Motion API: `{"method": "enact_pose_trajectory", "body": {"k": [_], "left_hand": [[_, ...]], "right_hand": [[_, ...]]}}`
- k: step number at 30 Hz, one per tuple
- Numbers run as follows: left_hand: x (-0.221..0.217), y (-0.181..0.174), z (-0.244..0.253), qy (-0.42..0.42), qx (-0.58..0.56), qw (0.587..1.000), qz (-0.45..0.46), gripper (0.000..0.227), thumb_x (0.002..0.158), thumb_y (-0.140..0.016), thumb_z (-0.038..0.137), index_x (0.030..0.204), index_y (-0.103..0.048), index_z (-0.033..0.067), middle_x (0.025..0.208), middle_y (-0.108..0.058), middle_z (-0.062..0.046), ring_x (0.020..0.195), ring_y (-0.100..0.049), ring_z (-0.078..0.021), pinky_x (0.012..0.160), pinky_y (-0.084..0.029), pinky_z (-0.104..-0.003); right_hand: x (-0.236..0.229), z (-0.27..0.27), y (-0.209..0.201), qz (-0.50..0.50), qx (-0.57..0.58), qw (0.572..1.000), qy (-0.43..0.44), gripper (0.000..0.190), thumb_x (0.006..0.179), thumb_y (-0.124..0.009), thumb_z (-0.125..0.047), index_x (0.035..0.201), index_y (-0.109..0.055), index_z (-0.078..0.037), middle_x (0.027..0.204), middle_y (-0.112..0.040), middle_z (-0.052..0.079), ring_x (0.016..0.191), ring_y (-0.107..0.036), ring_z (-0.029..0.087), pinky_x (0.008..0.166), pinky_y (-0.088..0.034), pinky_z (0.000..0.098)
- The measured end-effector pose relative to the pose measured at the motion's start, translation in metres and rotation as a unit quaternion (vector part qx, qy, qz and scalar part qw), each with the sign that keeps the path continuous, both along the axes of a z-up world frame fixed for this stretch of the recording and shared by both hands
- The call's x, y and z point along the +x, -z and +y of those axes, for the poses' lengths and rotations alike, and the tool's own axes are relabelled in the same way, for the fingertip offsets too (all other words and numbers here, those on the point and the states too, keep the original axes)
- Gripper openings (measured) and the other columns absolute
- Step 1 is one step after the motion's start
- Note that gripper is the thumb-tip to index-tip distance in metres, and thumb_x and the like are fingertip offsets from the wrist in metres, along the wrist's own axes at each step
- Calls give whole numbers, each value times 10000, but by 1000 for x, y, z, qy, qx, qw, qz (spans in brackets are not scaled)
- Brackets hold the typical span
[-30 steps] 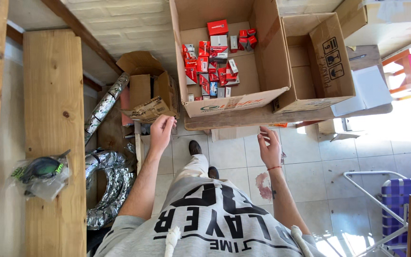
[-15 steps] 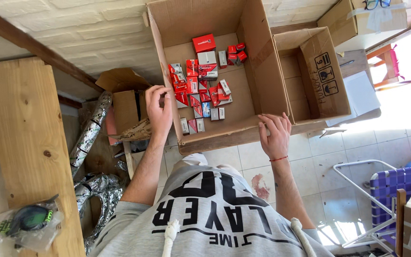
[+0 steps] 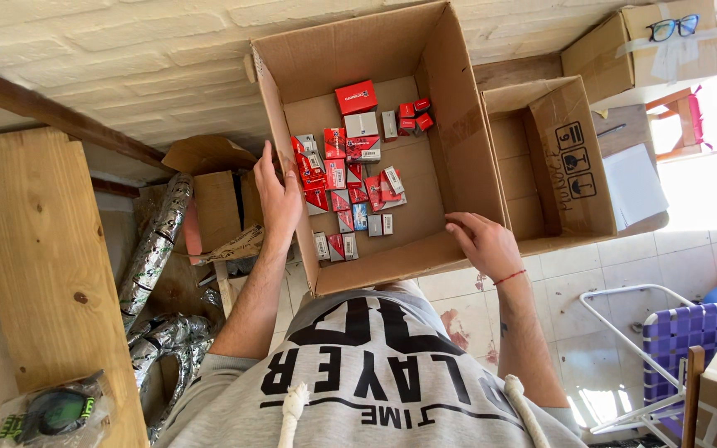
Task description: The person picks up several small red boxes from a larger cardboard box, opens one to reveal its contents including a plastic-wrapped item and a cable, and then places it on a shelf alongside other similar boxes.
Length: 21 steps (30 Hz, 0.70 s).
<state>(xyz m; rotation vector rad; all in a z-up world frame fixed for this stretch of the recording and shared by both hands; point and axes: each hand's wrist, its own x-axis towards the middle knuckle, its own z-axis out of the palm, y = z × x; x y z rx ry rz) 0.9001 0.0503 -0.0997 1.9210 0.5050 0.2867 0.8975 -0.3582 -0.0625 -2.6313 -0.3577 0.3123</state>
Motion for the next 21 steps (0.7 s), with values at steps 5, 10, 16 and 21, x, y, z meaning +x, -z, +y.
{"method": "enact_pose_trajectory", "body": {"k": [5, 10, 16, 21], "left_hand": [[8, -2, -5, -19, 3, 999, 48, 705, 1056, -529, -77, 1732, -371, 42, 1608, -429, -312, 1565, -400, -540, 1286, -342, -686], [17, 4, -9, -24, 46, 996, 72, 765, 1060, -564, -29, 1766, -309, 116, 1598, -440, -280, 1542, -438, -530, 1273, -372, -668], [17, 2, -10, -16, 100, 989, 105, 723, 1122, -504, -25, 1781, -255, 134, 1583, -480, -277, 1517, -476, -527, 1260, -405, -643], [19, -12, -14, -27, 86, 990, 109, 708, 1127, -508, -48, 1779, -283, 116, 1564, -527, -289, 1490, -524, -508, 1220, -438, -637]], "right_hand": [[55, 25, -18, 71, -15, 994, -78, 296, 1110, -654, -404, 1345, -746, -251, 1167, -804, 82, 1050, -775, 447, 952, -624, 601], [125, 54, 9, 83, -24, 981, -173, 351, 1069, -682, -376, 1384, -710, -224, 1201, -787, 65, 1105, -783, 389, 933, -645, 567], [210, 118, 74, 47, -52, 961, -267, 348, 1056, -729, -368, 1372, -728, -221, 1206, -781, 59, 1152, -781, 373, 984, -647, 553], [249, 157, 192, -20, -110, 953, -281, 660, 921, -856, -411, 1514, -618, -244, 1385, -657, 90, 1291, -726, 390, 1013, -656, 548]]}}
